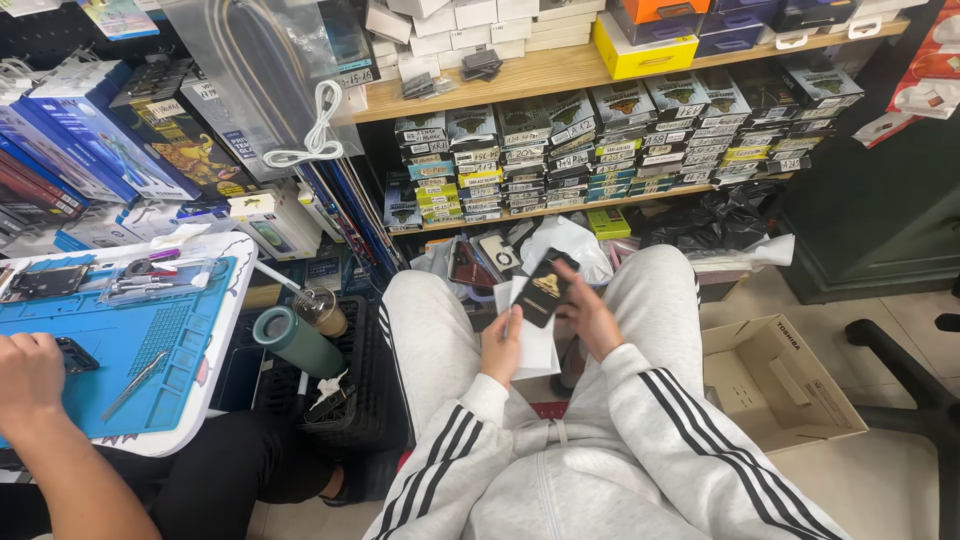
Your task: Organizing and inspecting small boxed mobile phone accessories and components.
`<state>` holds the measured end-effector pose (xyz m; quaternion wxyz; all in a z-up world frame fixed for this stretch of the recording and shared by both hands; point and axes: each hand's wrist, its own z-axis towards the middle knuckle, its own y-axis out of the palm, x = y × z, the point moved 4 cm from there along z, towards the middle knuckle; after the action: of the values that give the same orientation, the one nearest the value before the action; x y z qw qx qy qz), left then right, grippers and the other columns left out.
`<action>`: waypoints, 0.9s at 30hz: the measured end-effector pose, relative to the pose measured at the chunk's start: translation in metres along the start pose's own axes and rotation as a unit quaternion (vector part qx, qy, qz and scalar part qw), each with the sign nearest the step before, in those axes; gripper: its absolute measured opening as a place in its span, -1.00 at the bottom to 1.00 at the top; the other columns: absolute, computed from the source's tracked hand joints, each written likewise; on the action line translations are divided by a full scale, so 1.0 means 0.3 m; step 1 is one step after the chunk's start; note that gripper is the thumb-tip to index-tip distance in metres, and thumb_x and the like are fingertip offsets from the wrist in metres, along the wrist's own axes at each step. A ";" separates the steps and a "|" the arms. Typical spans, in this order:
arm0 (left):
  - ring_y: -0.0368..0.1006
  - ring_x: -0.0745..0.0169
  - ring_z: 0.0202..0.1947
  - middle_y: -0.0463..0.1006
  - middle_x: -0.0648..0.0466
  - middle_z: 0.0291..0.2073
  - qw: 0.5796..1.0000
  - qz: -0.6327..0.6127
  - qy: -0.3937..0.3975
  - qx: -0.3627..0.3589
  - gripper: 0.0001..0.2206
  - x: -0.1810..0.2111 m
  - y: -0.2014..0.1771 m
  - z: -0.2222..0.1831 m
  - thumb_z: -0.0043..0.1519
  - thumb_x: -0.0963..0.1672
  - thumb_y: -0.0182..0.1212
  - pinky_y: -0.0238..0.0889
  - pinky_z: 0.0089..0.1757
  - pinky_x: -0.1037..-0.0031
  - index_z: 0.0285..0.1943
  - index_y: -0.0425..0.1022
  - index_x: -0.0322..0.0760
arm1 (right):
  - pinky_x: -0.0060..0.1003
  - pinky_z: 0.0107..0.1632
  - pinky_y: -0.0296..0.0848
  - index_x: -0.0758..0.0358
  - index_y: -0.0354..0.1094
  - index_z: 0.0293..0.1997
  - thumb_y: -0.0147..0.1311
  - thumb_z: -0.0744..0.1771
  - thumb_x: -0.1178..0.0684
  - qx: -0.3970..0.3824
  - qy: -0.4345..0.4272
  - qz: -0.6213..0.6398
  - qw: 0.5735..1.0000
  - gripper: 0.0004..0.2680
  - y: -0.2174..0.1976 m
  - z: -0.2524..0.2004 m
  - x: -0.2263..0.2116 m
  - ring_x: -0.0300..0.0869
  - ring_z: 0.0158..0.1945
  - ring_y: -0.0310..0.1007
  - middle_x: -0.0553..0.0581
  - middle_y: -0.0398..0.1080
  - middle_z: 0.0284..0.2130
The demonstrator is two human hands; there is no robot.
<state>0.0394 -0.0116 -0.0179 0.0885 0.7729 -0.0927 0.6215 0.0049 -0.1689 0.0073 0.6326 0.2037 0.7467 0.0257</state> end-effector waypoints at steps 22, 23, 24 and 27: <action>0.31 0.03 0.30 0.56 0.01 0.14 0.996 0.033 0.059 -0.058 -0.60 -0.049 0.025 0.012 0.40 0.12 0.07 0.14 0.25 0.13 0.24 0.56 -0.04 | -0.16 0.09 0.37 -0.38 -0.15 0.56 -0.18 0.41 -0.22 0.065 -0.032 0.013 0.997 -0.54 -0.048 0.001 -0.008 0.21 0.26 0.33 0.33 0.20 0.34; 0.31 0.03 0.30 0.56 0.01 0.14 0.996 0.032 0.058 -0.058 -0.60 -0.073 0.023 0.028 0.40 0.12 0.07 0.14 0.25 0.13 0.24 0.56 -0.04 | -0.16 0.09 0.37 -0.38 -0.15 0.56 -0.18 0.41 -0.22 0.065 -0.031 0.013 0.997 -0.54 -0.014 -0.026 -0.022 0.21 0.26 0.33 0.33 0.20 0.34; 0.34 0.05 0.27 0.57 0.00 0.10 0.996 0.024 0.061 -0.052 -0.62 -0.096 0.020 0.045 0.40 0.11 0.07 0.15 0.24 0.14 0.22 0.57 -0.06 | -0.07 0.26 0.19 -0.15 0.06 0.47 -0.16 0.42 -0.18 0.029 -0.052 -0.007 0.998 -0.61 0.030 -0.052 -0.042 0.15 0.39 0.13 0.29 0.14 0.39; 0.36 0.08 0.23 0.59 0.00 0.07 0.997 0.011 0.062 -0.040 -0.64 -0.053 0.002 0.022 0.41 0.09 0.06 0.17 0.23 0.17 0.20 0.58 -0.08 | 0.01 0.33 0.21 0.05 0.32 0.36 -0.11 0.41 -0.15 -0.052 -0.025 -0.051 0.997 -0.64 0.100 -0.096 -0.040 0.06 0.41 0.14 0.25 0.20 0.37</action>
<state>0.0421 -0.0133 -0.0348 0.1180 0.7278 -0.1206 0.6647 -0.0131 -0.1390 0.0331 0.6614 0.1323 0.7378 0.0270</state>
